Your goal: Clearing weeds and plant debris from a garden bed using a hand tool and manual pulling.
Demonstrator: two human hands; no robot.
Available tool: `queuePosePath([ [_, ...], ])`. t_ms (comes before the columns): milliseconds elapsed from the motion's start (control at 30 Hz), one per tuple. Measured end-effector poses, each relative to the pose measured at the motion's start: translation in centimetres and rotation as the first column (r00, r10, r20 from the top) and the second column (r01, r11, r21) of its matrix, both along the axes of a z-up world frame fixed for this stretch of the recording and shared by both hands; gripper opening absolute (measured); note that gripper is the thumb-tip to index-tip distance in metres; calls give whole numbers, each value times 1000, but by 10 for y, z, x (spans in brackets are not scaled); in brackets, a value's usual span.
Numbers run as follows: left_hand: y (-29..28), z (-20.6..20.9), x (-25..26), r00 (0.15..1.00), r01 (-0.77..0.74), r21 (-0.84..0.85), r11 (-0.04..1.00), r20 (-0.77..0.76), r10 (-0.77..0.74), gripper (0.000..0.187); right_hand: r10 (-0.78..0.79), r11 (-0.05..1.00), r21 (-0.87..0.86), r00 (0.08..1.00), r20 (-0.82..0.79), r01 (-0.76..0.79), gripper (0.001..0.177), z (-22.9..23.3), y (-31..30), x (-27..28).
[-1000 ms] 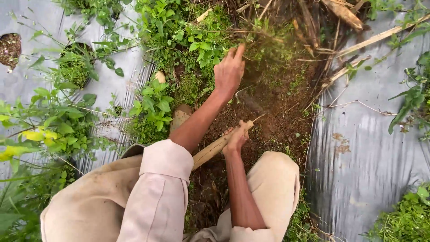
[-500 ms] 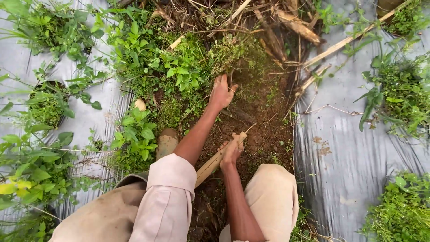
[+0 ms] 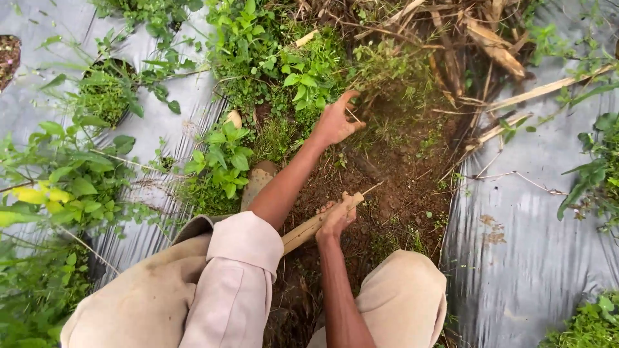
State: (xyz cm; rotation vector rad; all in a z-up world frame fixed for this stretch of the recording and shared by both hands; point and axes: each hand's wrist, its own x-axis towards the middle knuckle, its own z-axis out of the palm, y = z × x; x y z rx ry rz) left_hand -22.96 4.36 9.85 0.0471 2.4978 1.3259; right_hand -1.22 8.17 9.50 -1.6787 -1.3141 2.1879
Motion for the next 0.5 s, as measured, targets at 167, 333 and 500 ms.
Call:
queuePosePath([
  [167,-45,97,43,998,4,-147,989,-61,-13,77,-48,996,-78,997,54,53,19,0,-21,40],
  [333,-86,115,83,976,54,-632,773,-132,-176,66,29,994,-106,989,143,-14,31,33,-17,72],
  [500,-127,17,108,966,150,-776,613,-18,-259,37,164,983,73,986,39,-166,27,10,-6,93],
])
